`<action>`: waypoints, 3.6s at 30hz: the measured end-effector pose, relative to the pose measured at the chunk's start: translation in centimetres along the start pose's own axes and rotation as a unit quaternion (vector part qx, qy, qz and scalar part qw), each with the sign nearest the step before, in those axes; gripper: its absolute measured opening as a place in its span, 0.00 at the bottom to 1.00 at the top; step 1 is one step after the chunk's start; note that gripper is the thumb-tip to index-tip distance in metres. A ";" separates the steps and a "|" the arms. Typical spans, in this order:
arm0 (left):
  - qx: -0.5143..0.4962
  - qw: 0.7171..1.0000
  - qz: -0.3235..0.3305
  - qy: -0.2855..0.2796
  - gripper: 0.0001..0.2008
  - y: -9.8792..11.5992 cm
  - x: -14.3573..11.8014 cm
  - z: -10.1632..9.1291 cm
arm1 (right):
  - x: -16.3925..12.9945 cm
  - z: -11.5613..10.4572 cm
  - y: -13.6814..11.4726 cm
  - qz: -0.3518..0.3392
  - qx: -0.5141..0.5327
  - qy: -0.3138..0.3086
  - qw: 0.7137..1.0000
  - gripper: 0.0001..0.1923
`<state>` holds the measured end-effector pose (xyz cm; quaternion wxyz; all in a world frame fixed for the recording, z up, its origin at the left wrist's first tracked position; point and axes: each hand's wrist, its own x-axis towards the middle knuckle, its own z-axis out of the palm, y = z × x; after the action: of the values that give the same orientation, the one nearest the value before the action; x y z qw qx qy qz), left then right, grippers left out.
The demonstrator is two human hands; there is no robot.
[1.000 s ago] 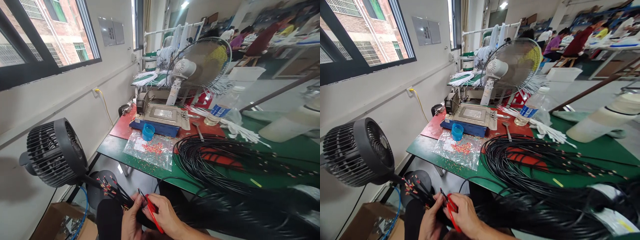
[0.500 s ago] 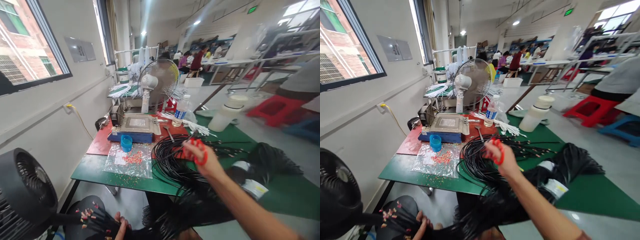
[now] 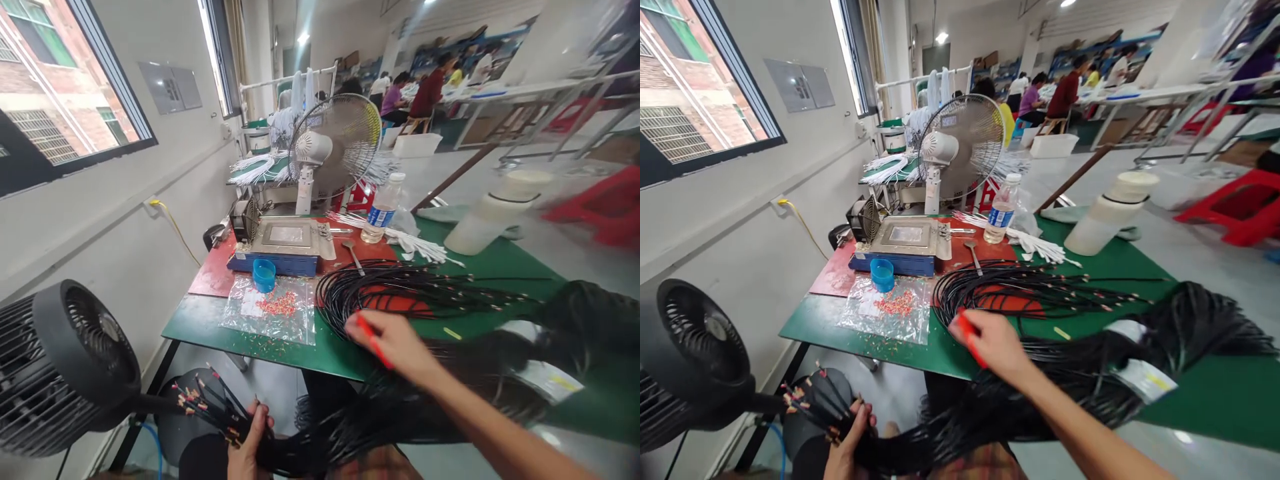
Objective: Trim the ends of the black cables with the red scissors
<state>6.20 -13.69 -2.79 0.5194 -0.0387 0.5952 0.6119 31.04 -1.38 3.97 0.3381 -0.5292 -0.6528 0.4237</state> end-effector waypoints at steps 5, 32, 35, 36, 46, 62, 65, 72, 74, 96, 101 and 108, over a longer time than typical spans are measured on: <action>-0.024 0.998 0.004 -0.051 0.18 0.4 -0.7 -0.1 | -2.1 8.4 -1.9 -0.102 -0.202 -0.214 0.950 0.14; 0.067 0.996 0.032 -0.052 0.15 1.0 -1.2 0.2 | -2.0 12.3 -1.3 -0.120 -0.223 -0.313 0.915 0.20; 0.058 0.996 0.031 -0.056 0.15 1.0 -1.1 0.1 | -1.9 12.8 -0.9 -0.087 -0.194 -0.313 0.926 0.21; 0.050 0.997 0.028 -0.057 0.15 0.9 -1.0 0.1 | -1.9 12.9 -0.8 -0.066 -0.171 -0.316 0.931 0.21; 0.004 0.996 0.025 -0.086 0.13 0.7 -0.8 -0.8 | -1.1 15.0 -2.5 0.163 0.229 -0.328 0.902 0.22; 0.020 0.989 0.046 -0.138 0.08 0.5 -1.1 -0.5 | -1.6 15.0 -3.0 0.211 0.302 -0.347 0.862 0.25; 0.032 0.988 0.041 -0.144 0.09 0.4 -1.0 -0.6 | -1.4 15.0 -3.0 0.219 0.301 -0.347 0.860 0.25; 0.001 0.990 0.013 -0.141 0.07 0.7 -1.5 -0.4 | -2.3 15.3 -2.8 0.212 0.337 -0.357 0.845 0.27; 0.000 0.990 0.013 -0.142 0.07 0.8 -1.8 -0.2 | -2.6 15.5 -2.6 0.216 0.348 -0.351 0.842 0.27; 0.001 0.991 0.026 -0.130 0.07 0.3 -1.3 -0.4 | -2.2 15.9 -2.8 0.215 0.369 -0.331 0.841 0.28; -0.014 0.992 0.016 -0.127 0.06 0.2 -1.4 -0.4 | -2.3 16.0 -2.3 0.251 0.353 -0.328 0.840 0.25; -0.012 0.989 0.031 -0.143 0.07 0.0 -1.3 -0.4 | -2.5 16.1 -2.3 0.237 0.352 -0.323 0.846 0.27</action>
<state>6.56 -14.79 -2.02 0.5796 0.0612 0.5088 0.6336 16.33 -7.14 -0.55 0.1610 -0.3468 -0.3867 0.8392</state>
